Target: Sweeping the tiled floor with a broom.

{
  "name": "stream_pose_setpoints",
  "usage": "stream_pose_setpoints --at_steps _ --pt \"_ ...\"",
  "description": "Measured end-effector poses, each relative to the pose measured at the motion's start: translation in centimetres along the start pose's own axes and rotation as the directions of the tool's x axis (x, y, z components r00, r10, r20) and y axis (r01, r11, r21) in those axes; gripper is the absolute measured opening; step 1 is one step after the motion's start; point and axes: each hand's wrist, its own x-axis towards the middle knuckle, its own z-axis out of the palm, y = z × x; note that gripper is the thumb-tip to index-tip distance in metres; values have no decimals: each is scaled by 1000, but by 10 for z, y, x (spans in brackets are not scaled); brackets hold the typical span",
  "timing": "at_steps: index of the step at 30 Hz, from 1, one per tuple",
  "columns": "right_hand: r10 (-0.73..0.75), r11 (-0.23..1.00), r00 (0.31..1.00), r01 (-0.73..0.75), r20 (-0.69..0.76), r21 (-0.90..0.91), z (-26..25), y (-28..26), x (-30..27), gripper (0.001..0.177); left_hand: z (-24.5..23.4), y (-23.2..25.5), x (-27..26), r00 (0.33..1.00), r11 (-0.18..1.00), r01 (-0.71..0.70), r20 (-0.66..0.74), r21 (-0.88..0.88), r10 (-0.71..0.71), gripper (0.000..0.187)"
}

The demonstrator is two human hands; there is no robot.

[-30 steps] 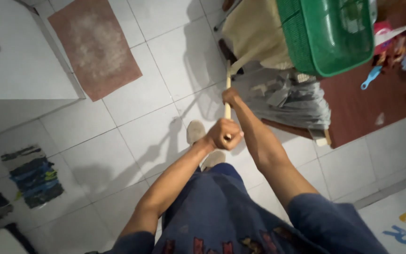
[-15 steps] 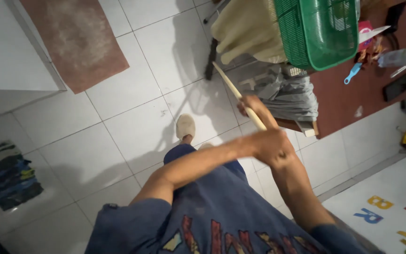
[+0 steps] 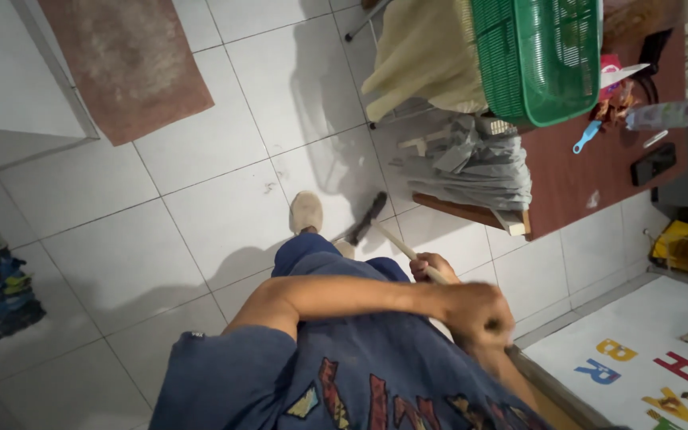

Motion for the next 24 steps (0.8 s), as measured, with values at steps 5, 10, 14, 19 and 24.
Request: stream_pose_setpoints --at_steps 5,10,14,19,24 --pt "-1 992 997 -9 78 127 1 -22 42 32 -27 5 -15 924 980 195 -345 46 -168 36" --pt "-131 718 915 352 380 -600 38 -71 78 33 -56 -2 -26 867 971 184 -491 153 -87 25" --pt "21 977 967 34 255 -210 77 -98 102 34 -68 -15 -27 877 948 212 -475 237 -77 25" --pt "-22 999 959 29 282 -20 53 -112 166 30 -62 -28 -26 917 896 253 -385 366 -102 26" --pt "-73 996 965 81 253 -22 59 -106 150 30 -31 -44 -30 944 881 221 -317 419 -86 24"
